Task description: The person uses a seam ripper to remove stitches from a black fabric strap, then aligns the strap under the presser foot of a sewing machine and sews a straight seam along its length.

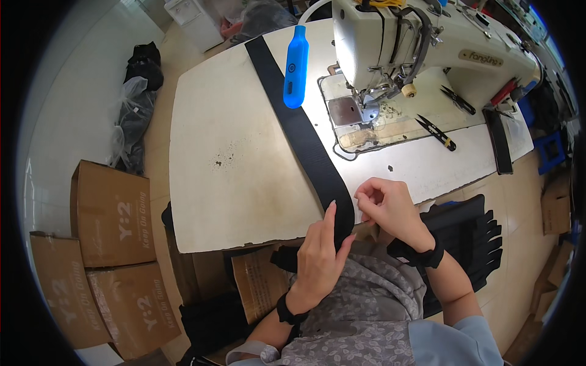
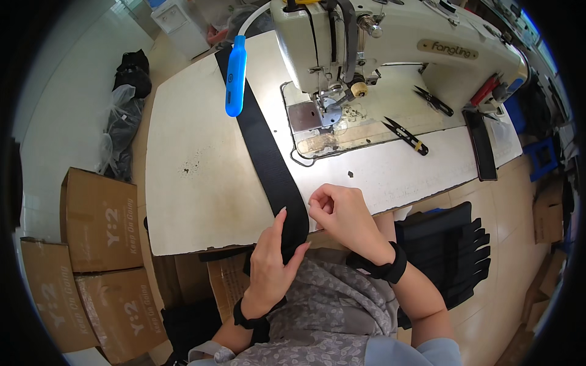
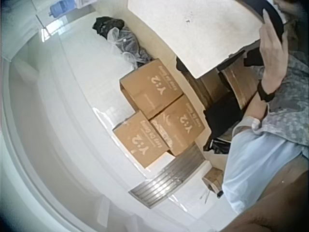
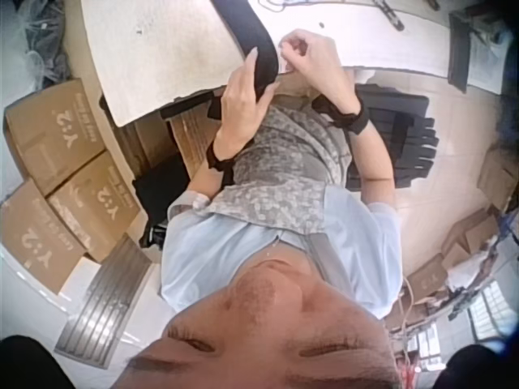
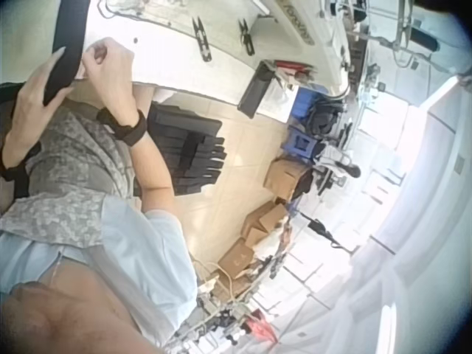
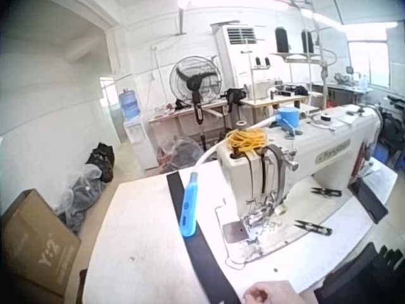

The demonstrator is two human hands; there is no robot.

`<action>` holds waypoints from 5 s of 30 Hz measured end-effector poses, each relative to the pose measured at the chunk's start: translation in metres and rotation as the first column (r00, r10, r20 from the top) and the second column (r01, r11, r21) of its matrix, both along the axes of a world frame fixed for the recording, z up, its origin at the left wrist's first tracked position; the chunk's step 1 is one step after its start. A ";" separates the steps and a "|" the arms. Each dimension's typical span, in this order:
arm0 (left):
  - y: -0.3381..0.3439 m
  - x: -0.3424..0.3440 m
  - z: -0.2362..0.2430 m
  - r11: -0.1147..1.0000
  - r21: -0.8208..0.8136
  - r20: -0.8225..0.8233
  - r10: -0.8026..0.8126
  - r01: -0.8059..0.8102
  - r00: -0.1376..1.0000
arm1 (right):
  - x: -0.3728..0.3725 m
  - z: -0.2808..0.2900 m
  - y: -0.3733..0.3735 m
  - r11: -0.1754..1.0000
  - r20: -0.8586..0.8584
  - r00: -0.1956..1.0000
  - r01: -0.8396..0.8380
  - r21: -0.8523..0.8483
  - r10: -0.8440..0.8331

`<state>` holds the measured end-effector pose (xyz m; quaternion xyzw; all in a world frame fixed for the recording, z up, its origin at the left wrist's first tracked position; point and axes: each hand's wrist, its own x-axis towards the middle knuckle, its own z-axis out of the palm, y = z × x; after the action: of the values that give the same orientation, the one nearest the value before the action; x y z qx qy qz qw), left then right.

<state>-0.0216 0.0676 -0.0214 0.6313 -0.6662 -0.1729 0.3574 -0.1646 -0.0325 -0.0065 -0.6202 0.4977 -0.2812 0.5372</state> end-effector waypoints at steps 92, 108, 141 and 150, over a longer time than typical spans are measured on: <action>-0.043 0.013 -0.007 1.000 0.027 -0.421 0.009 0.003 0.907 | -0.004 -0.006 0.035 0.985 -0.239 0.970 -0.078 -0.155 0.039; 0.133 0.189 0.002 0.602 0.313 0.432 0.598 -0.734 0.675 | -0.001 0.014 0.017 0.958 -0.042 0.991 -0.133 -0.253 0.127; 0.063 -0.053 -0.035 0.807 0.345 0.597 -0.582 0.479 0.552 | -0.010 0.001 -0.061 0.929 0.408 0.893 0.032 0.367 -0.192; -0.059 0.016 0.021 0.988 0.116 -0.316 -0.062 0.103 0.947 | -0.017 0.009 -0.043 0.927 0.446 0.890 -0.087 0.366 -0.093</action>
<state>-0.0059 0.0087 -0.0006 0.5898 -0.6147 -0.3283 0.4081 -0.1814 -0.0758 0.0022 -0.4214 0.4033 -0.3189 0.7470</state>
